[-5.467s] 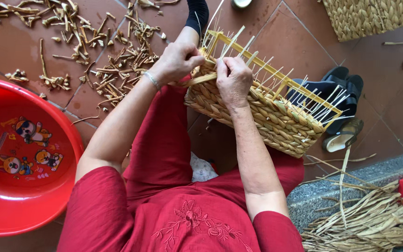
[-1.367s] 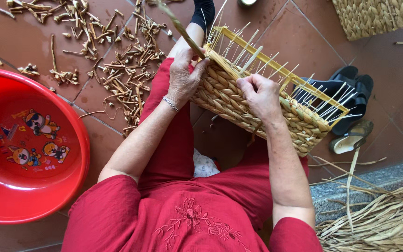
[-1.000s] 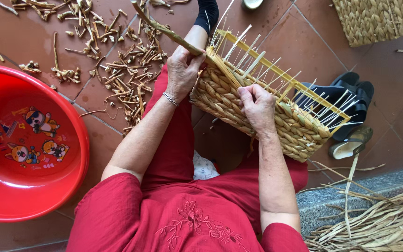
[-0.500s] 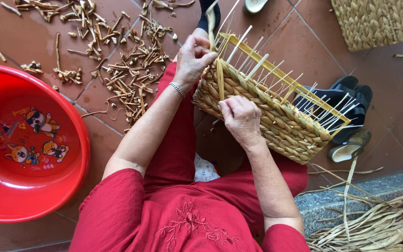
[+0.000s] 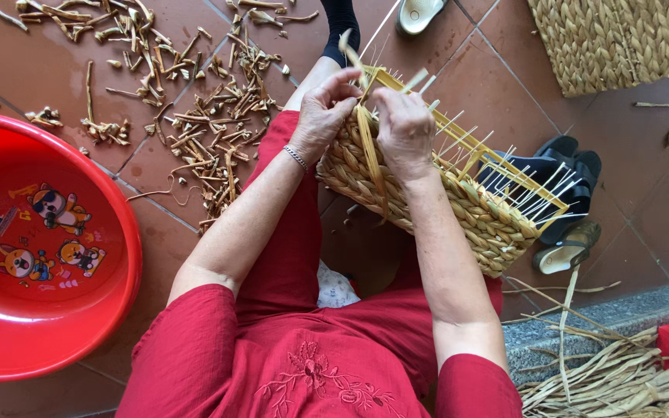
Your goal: The person sits on the floor weaving a water hyacinth basket, threading and tucking woven strips around the rim of a bamboo-framed basket. They then set the basket aside and wipe several finished woven baskets with a blue cloth.
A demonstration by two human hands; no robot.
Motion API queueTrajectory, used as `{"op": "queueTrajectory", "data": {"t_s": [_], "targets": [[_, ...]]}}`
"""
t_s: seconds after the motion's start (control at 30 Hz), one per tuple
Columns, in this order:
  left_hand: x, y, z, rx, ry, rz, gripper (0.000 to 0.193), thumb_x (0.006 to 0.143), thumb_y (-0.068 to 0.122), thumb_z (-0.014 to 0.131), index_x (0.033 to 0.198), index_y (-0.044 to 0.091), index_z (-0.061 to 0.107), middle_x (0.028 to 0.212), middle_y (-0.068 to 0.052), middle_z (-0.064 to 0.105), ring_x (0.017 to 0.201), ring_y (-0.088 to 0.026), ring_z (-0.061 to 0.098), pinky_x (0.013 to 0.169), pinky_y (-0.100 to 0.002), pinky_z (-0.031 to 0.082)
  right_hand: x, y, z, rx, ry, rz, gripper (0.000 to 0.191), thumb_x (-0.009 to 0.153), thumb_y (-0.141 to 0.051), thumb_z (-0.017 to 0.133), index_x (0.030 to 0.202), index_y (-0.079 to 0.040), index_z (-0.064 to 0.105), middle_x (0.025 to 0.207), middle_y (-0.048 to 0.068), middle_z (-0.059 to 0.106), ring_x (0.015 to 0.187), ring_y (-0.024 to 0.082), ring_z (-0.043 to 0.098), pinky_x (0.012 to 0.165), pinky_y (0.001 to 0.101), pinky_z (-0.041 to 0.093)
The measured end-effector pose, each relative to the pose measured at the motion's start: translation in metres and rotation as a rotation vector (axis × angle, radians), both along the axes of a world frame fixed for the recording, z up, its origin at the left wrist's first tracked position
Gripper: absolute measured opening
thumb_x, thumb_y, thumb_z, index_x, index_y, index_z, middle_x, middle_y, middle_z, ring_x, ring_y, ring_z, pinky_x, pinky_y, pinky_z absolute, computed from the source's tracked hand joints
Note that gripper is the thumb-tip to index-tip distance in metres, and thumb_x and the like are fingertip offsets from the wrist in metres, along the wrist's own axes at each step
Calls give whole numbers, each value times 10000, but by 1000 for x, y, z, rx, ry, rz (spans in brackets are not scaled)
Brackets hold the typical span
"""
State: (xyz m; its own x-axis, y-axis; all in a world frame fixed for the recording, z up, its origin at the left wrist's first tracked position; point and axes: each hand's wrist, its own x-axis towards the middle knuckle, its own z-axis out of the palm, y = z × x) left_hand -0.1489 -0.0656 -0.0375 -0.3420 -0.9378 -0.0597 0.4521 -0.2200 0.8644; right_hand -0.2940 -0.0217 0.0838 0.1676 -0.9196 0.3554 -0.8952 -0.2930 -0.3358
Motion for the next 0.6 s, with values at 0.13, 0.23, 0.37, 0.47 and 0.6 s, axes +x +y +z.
{"op": "queueTrajectory", "data": {"t_s": [0.13,0.23,0.37,0.47,0.6], "targets": [[-5,-4,1,167,58,-46,545,989,52,587,1492,32,378,1108,-49,698,1035,-90,648,953,-232,513,-4,-4,-1,36,12,-23,227,913,11,650,1069,-122,747,887,104,723,814,262,705,715,400,568],[-13,-9,3,256,128,-71,437,1025,142,572,1419,-25,483,1086,-17,662,981,-74,613,928,-232,506,-5,-6,3,89,93,-23,221,891,-3,658,1015,-165,742,873,89,724,791,264,709,656,415,557],[-21,-13,6,209,126,-61,404,1125,282,521,1380,-30,543,986,-5,570,878,-81,541,838,-229,481,-6,-12,15,54,354,83,34,977,-142,738,959,-139,709,795,65,665,748,256,695,602,431,539],[-14,-6,5,142,52,-33,364,1066,254,540,1352,31,508,1042,1,637,897,-69,586,807,-220,497,-7,-10,28,-112,342,186,64,931,-87,722,912,-86,661,888,69,674,771,236,656,625,386,534],[4,19,-2,-104,-305,55,242,1025,198,637,1234,76,622,1053,-17,616,880,-85,568,746,-237,480,2,-8,40,-168,307,334,135,762,-63,667,892,-51,636,923,95,687,893,275,638,776,390,547]]}}
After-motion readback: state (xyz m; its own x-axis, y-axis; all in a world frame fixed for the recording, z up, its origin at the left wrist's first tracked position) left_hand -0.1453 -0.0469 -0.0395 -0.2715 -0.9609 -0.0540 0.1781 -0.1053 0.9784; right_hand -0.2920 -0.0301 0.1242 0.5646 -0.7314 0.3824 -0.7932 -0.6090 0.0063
